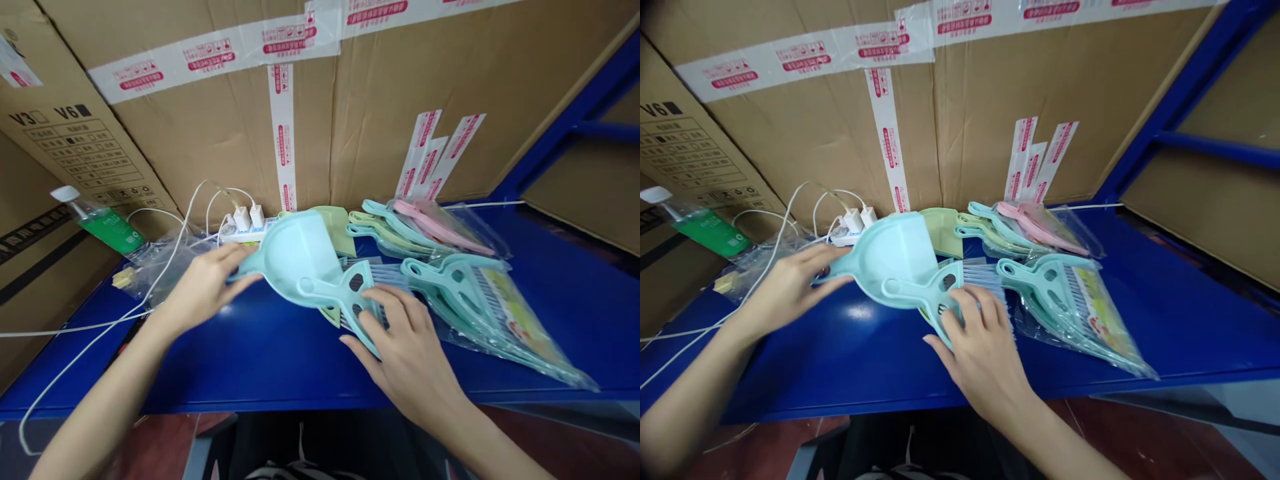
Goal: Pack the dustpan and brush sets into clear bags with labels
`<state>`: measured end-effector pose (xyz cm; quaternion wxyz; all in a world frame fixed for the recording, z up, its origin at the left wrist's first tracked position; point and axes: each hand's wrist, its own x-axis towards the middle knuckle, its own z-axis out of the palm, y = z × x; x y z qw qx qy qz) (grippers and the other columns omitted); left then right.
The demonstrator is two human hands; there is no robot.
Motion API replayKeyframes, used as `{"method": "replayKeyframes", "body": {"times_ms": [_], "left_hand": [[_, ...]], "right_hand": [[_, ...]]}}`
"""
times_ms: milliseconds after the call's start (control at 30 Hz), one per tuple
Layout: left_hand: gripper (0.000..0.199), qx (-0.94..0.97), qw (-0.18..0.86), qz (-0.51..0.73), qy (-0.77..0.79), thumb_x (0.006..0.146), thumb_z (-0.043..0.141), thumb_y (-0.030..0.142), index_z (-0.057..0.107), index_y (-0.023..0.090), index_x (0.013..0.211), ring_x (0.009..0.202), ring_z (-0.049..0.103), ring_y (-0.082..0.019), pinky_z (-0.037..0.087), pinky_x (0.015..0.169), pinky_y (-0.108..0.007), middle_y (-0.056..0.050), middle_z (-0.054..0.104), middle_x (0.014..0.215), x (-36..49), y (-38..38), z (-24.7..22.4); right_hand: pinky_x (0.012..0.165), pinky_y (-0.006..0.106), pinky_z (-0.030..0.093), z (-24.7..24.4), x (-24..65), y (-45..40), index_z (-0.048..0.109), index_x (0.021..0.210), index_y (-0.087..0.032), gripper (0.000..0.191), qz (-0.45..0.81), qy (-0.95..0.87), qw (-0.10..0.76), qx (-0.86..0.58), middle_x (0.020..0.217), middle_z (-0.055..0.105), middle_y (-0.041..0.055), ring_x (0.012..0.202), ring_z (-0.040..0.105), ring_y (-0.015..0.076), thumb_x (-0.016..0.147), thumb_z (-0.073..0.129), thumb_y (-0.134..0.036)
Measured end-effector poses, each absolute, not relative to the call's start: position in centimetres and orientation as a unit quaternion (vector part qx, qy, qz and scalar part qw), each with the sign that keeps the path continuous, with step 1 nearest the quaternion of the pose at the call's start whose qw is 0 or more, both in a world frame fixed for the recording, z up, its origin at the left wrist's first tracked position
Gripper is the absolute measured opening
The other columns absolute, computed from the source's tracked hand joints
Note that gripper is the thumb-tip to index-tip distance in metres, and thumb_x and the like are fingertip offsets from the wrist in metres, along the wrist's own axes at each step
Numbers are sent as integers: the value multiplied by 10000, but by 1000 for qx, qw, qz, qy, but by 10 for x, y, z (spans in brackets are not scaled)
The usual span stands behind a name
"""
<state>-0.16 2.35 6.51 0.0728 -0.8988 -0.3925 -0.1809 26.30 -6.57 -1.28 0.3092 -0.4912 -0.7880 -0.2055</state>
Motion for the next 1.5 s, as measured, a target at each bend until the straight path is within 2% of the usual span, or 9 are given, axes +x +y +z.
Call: {"method": "replayKeyframes", "body": {"times_ms": [133, 333, 500, 733, 1100, 1200, 1300, 1400, 1500], "left_hand": [[531, -882, 79, -198, -421, 928, 413, 556, 611, 151, 1209, 900, 648, -239, 521, 840, -384, -118, 674, 1047, 6, 76, 77], [398, -921, -11, -91, -379, 901, 510, 424, 646, 166, 1171, 959, 636, -238, 485, 874, -368, -106, 691, 1081, 39, 140, 77], [331, -931, -19, -65, -359, 912, 497, 370, 680, 153, 1082, 1037, 623, -226, 463, 913, -342, -94, 697, 1112, 65, 164, 74], [333, -940, -4, -40, -338, 904, 504, 304, 660, 121, 1135, 1056, 614, -227, 440, 952, -356, -112, 690, 1129, 94, 187, 58], [302, -935, 64, -19, -347, 879, 491, 237, 667, 143, 1105, 1035, 575, -248, 444, 929, -380, -122, 648, 1057, 98, 190, 44], [322, -930, 92, -35, -354, 877, 475, 208, 644, 152, 1145, 1069, 549, -273, 439, 923, -410, -127, 622, 1076, 100, 178, 46], [347, -926, 121, -61, -351, 909, 418, 196, 606, 118, 1190, 1103, 517, -299, 421, 930, -447, -158, 589, 1110, 103, 154, 49], [306, -934, 137, -63, -323, 953, 377, 227, 653, 123, 1036, 1023, 537, -276, 436, 875, -410, -138, 603, 1027, 101, 122, 49], [339, -945, 194, -78, -250, 981, 356, 271, 652, 138, 883, 934, 546, -253, 438, 802, -382, -112, 611, 932, 100, 93, 48]], "right_hand": [[937, 542, 461, -31, 260, -63, 670, 871, -126, 287, -195, -812, 246, -492, 1206, 624, 234, 1184, 525, 369, 946, 480, -328], [968, 579, 473, -41, 241, -61, 666, 950, -105, 302, -83, -838, 193, -504, 1338, 560, 255, 1285, 473, 408, 923, 539, -378], [982, 601, 463, -34, 231, -53, 674, 994, -82, 357, -84, -832, 185, -516, 1350, 549, 271, 1292, 462, 428, 898, 577, -413], [978, 610, 464, -34, 217, -43, 691, 992, -95, 432, -96, -833, 195, -508, 1332, 579, 239, 1283, 473, 427, 858, 604, -496], [925, 716, 427, -39, 230, -24, 669, 1059, -95, 339, -116, -789, 176, -577, 1356, 544, 269, 1276, 450, 488, 852, 652, -362], [901, 677, 466, -36, 234, -27, 657, 1030, -128, 262, -94, -793, 166, -579, 1354, 556, 246, 1254, 486, 468, 862, 638, -328], [935, 574, 494, -26, 254, -40, 628, 1061, -161, 232, -100, -807, 203, -545, 1350, 579, 189, 1238, 535, 381, 916, 548, -324], [925, 495, 508, -15, 296, -58, 604, 1028, -184, 211, -134, -772, 306, -540, 1202, 667, 153, 1089, 633, 288, 968, 417, -260], [823, 493, 513, -17, 345, -76, 601, 962, -224, 192, -192, -672, 346, -625, 1016, 707, 129, 961, 655, 304, 968, 427, -305]]}}
